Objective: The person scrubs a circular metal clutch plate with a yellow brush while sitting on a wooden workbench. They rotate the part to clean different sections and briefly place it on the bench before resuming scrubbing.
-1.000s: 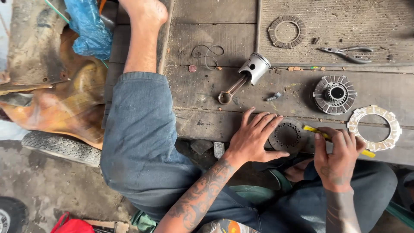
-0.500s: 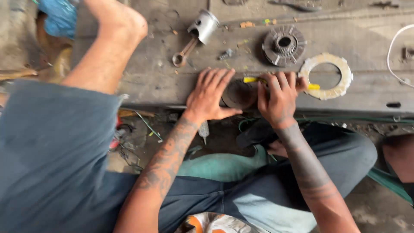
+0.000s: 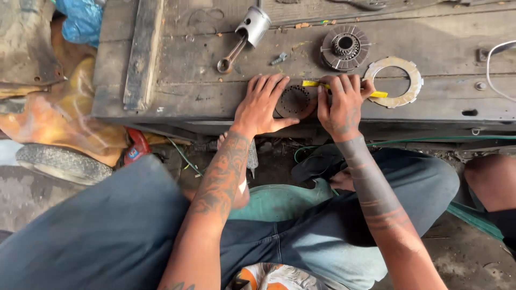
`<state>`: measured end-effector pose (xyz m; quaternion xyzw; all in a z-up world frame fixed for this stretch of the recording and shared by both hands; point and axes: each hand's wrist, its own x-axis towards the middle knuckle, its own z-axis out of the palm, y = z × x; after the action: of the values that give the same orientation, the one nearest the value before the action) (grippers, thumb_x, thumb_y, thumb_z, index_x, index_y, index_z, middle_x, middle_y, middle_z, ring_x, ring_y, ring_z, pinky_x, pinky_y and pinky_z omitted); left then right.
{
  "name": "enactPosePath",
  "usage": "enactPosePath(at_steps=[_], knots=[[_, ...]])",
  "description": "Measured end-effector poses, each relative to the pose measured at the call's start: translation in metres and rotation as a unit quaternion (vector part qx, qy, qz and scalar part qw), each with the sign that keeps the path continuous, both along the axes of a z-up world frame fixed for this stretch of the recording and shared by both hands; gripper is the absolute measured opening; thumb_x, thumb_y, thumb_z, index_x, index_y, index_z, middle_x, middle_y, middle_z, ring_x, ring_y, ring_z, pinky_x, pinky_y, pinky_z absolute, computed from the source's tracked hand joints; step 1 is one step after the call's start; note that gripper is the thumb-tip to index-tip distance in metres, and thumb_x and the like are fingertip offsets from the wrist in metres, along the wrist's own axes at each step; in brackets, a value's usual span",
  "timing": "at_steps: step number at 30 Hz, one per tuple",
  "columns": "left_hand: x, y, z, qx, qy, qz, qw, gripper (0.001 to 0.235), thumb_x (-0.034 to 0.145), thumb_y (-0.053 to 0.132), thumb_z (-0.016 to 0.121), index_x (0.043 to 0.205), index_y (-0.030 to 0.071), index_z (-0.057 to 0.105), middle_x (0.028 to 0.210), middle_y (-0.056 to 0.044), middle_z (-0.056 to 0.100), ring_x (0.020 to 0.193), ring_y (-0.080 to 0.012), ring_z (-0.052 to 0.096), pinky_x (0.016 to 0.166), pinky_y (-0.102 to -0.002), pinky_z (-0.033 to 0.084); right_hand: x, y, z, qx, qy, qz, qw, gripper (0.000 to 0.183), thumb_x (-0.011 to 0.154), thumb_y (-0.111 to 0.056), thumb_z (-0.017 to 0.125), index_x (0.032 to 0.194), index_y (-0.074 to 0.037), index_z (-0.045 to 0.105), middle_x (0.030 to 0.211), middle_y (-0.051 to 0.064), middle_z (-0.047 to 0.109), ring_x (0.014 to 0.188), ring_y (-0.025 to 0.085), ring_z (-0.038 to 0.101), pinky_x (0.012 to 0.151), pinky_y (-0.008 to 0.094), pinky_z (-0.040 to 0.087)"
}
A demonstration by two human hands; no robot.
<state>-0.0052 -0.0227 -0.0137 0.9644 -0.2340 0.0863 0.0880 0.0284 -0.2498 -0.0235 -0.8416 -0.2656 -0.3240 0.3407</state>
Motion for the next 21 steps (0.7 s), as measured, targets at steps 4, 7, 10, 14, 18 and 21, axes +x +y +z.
enactPosePath(at_steps=[4, 7, 10, 14, 18, 21], knots=[[0.002, 0.001, 0.004, -0.011, 0.001, -0.018, 1.0, 0.099, 0.082, 0.073, 0.074, 0.147, 0.003, 0.046, 0.137, -0.017, 0.047, 0.131, -0.0334, 0.047, 0.116, -0.056, 0.035, 0.005, -0.002, -0.013, -0.02, 0.001, -0.035, 0.999, 0.007, 0.103, -0.015, 0.064, 0.1, -0.009, 0.062, 0.086, 0.007, 0.053, 0.087, 0.028, 0.053, 0.092, 0.042, 0.03], [0.003, 0.007, 0.004, -0.04, 0.003, -0.028, 0.999, 0.099, 0.083, 0.081, 0.063, 0.144, 0.005, 0.049, 0.136, -0.017, 0.049, 0.13, -0.0343, 0.048, 0.113, -0.059, 0.037, 0.005, 0.003, -0.013, -0.046, 0.004, -0.033, 0.998, 0.021, 0.104, -0.019, 0.063, 0.087, -0.01, 0.055, 0.079, 0.006, 0.049, 0.08, 0.028, 0.052, 0.089, 0.041, 0.032], [0.011, 0.011, 0.002, -0.079, 0.004, -0.054, 0.995, 0.097, 0.084, 0.076, 0.065, 0.145, 0.003, 0.049, 0.135, -0.018, 0.048, 0.128, -0.0367, 0.048, 0.112, -0.061, 0.037, 0.012, -0.002, -0.014, -0.074, 0.033, -0.021, 0.996, 0.024, 0.103, -0.024, 0.064, 0.086, -0.012, 0.054, 0.077, 0.005, 0.049, 0.079, 0.027, 0.053, 0.089, 0.041, 0.033], [0.009, 0.014, -0.011, -0.093, 0.002, -0.042, 0.995, 0.1, 0.077, 0.075, 0.072, 0.144, 0.004, 0.05, 0.135, -0.018, 0.049, 0.13, -0.0367, 0.048, 0.114, -0.062, 0.034, 0.01, -0.01, -0.003, -0.191, 0.061, -0.011, 0.98, 0.021, 0.102, -0.033, 0.061, 0.092, -0.015, 0.06, 0.081, 0.005, 0.058, 0.082, 0.027, 0.059, 0.088, 0.041, 0.034], [0.007, 0.015, -0.014, -0.112, -0.008, -0.034, 0.993, 0.1, 0.072, 0.071, 0.076, 0.141, 0.003, 0.053, 0.132, -0.018, 0.051, 0.13, -0.0375, 0.049, 0.115, -0.06, 0.033, 0.02, -0.017, 0.006, -0.284, 0.1, 0.038, 0.953, 0.016, 0.102, -0.03, 0.056, 0.093, -0.018, 0.06, 0.082, 0.004, 0.061, 0.084, 0.027, 0.063, 0.089, 0.047, 0.039], [0.006, 0.017, -0.012, -0.104, -0.01, -0.024, 0.994, 0.1, 0.069, 0.07, 0.078, 0.14, 0.004, 0.054, 0.131, -0.017, 0.053, 0.129, -0.0358, 0.05, 0.115, -0.058, 0.034, 0.018, -0.009, 0.005, -0.306, 0.104, 0.036, 0.946, 0.021, 0.105, -0.036, 0.052, 0.096, -0.019, 0.059, 0.084, 0.003, 0.061, 0.086, 0.027, 0.063, 0.092, 0.048, 0.038]])
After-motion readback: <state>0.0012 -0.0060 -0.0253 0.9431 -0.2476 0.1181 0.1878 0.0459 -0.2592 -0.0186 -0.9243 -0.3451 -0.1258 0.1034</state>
